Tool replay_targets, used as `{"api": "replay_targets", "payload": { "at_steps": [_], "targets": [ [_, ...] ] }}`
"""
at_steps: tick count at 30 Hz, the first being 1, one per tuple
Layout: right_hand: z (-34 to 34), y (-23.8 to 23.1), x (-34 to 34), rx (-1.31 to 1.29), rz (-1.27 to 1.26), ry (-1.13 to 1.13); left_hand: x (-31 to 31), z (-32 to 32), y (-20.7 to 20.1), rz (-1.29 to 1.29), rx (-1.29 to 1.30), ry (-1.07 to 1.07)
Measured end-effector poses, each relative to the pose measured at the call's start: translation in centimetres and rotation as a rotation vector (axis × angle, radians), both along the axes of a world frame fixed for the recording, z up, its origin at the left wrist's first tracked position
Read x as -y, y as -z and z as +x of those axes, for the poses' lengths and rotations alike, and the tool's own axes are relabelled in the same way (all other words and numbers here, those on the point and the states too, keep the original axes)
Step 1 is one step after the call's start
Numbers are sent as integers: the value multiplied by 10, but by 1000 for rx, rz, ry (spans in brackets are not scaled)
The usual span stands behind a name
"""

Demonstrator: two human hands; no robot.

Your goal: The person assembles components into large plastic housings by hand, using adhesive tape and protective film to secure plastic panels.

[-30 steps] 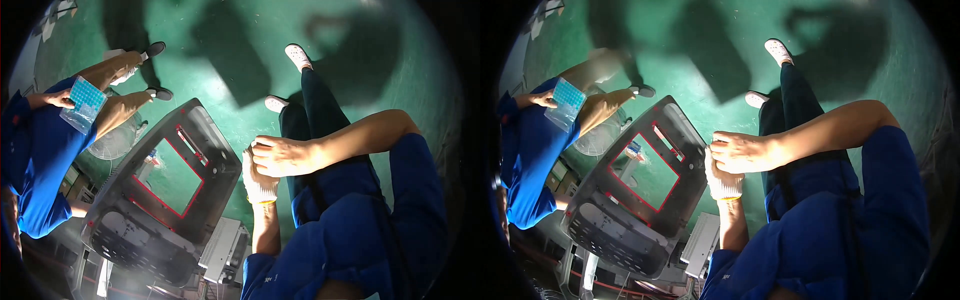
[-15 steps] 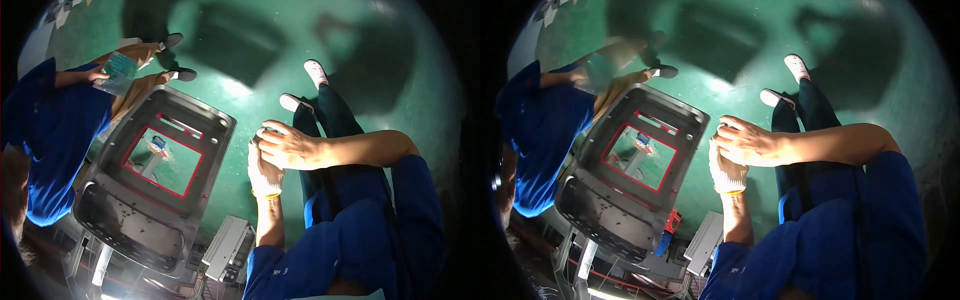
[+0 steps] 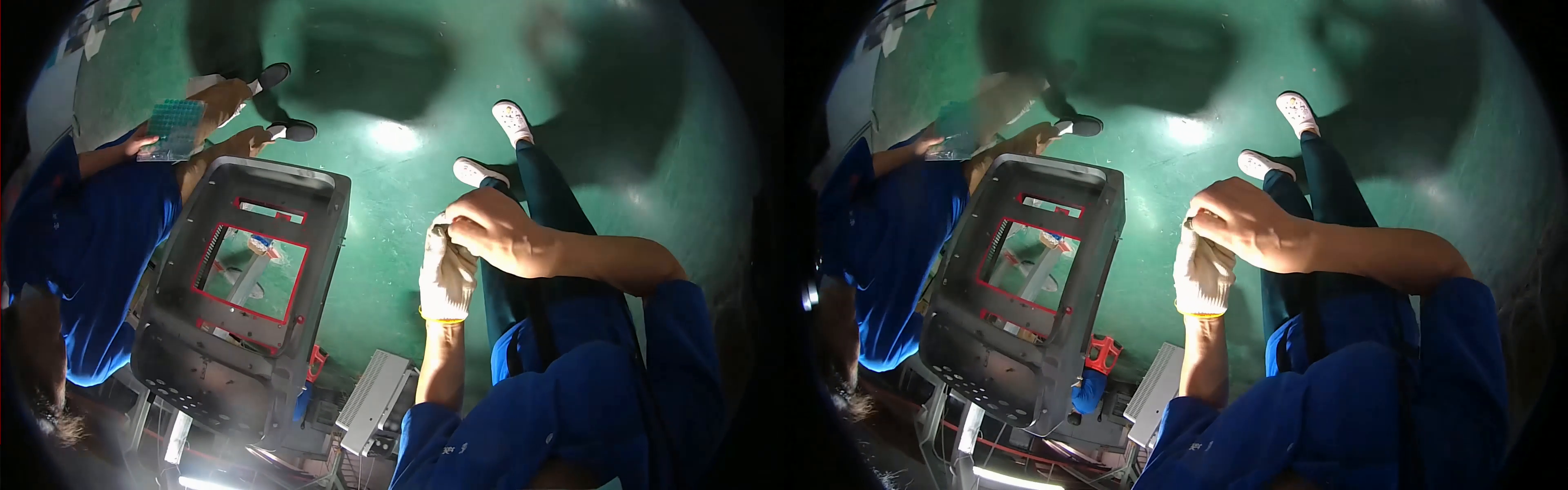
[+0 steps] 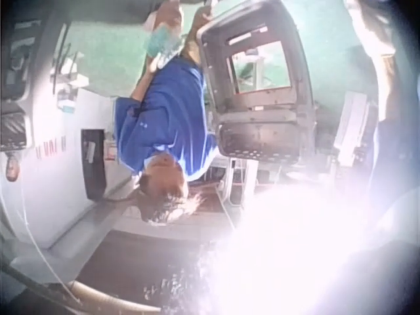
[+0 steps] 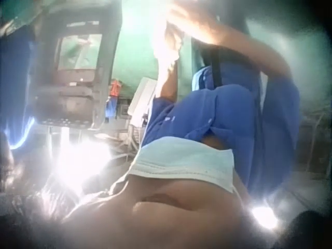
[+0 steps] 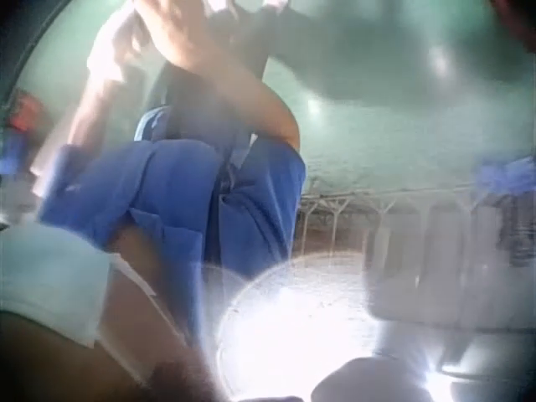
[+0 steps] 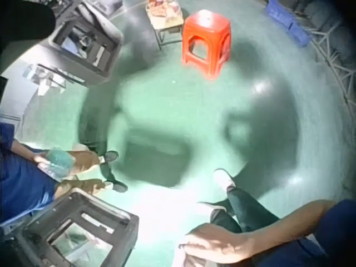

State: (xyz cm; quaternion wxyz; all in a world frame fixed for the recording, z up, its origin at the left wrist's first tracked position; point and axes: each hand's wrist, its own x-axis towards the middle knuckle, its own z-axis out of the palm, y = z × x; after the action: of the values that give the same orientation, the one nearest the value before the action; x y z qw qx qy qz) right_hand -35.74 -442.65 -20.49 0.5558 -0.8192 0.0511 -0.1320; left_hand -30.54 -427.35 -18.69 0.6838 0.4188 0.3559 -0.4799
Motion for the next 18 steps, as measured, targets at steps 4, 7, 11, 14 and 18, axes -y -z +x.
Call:
{"api": "replay_targets", "payload": {
  "at_steps": [4,7,11,14,18],
  "targets": [
    [8,-12,38,-175,435,102,21,21,-11,-274,81,-226],
    [26,-27,72,-75,340,124,37,35,-25,-305,40,-334],
    [49,-41,84,-76,166,-11,48,52,-33,-398,-75,-465],
    [68,-54,76,-27,46,-256,59,63,-42,-353,29,-430],
    [85,-57,60,-55,-473,-443,69,71,-58,-340,221,-288]
  ]
}}
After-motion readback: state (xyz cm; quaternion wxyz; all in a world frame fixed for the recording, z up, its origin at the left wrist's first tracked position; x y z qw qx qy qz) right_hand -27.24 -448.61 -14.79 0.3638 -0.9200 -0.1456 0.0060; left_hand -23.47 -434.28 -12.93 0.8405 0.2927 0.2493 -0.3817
